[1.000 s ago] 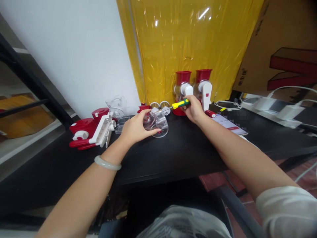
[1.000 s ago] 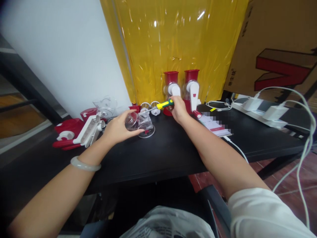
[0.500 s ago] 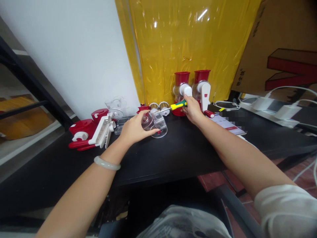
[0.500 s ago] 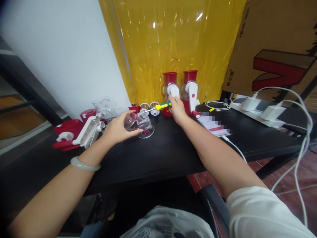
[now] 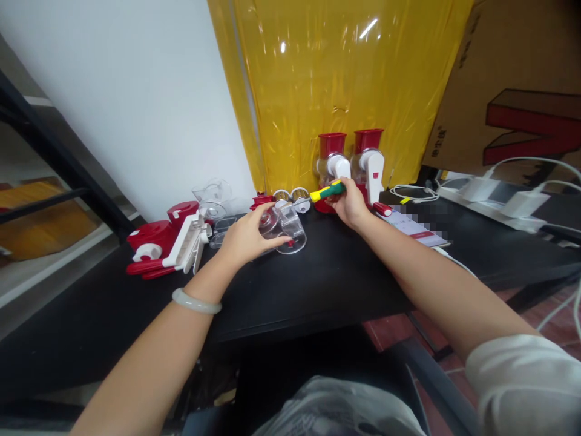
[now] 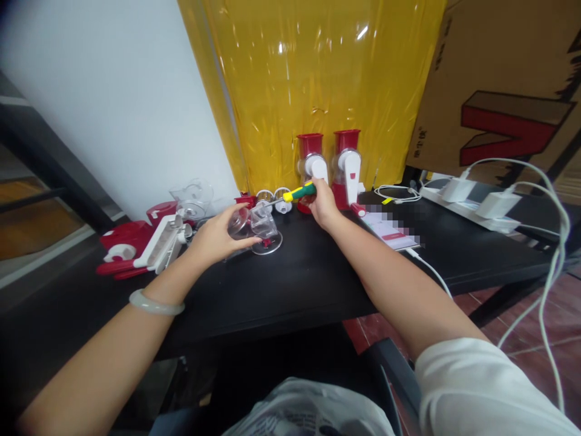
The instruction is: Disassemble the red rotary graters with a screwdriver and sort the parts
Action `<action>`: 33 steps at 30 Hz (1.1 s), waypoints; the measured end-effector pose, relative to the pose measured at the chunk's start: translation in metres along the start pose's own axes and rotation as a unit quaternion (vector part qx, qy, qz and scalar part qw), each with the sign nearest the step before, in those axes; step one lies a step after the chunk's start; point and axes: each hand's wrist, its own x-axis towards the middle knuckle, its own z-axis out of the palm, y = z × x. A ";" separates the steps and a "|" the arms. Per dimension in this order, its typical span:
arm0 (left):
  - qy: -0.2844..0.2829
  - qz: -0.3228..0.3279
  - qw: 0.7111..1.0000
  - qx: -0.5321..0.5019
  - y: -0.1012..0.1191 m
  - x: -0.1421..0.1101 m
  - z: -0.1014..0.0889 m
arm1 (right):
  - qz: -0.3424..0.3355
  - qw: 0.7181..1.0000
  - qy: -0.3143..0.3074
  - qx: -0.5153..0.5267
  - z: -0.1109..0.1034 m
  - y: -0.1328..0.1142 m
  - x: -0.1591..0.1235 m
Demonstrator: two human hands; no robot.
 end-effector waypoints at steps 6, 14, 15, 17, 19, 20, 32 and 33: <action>0.008 0.005 1.000 -0.013 -0.003 0.002 0.002 | -0.024 0.994 -0.012 -0.102 -0.001 0.002 -0.001; 0.008 0.004 1.000 -0.008 -0.004 0.003 0.003 | 0.033 0.998 0.036 -0.027 0.006 0.000 -0.004; 0.010 0.006 1.000 -0.010 -0.004 0.002 0.003 | 0.041 0.998 0.037 -0.023 0.006 0.001 -0.004; 0.012 0.006 1.000 -0.016 -0.004 0.002 0.003 | 0.050 0.998 0.033 -0.024 0.005 0.002 -0.003; 0.012 -0.011 1.000 -0.023 -0.005 0.002 0.004 | 0.047 0.998 0.029 -0.036 0.004 0.004 -0.003; 0.011 -0.026 0.999 -0.025 -0.005 0.003 0.005 | 0.040 0.998 0.029 -0.045 0.004 0.004 -0.003; 0.010 -0.068 0.998 0.011 -0.009 0.004 0.009 | 0.028 0.998 0.033 -0.049 0.006 -0.001 -0.007; 0.011 -0.066 0.998 0.009 -0.008 0.004 0.008 | 0.036 0.998 0.034 -0.038 0.006 -0.001 -0.006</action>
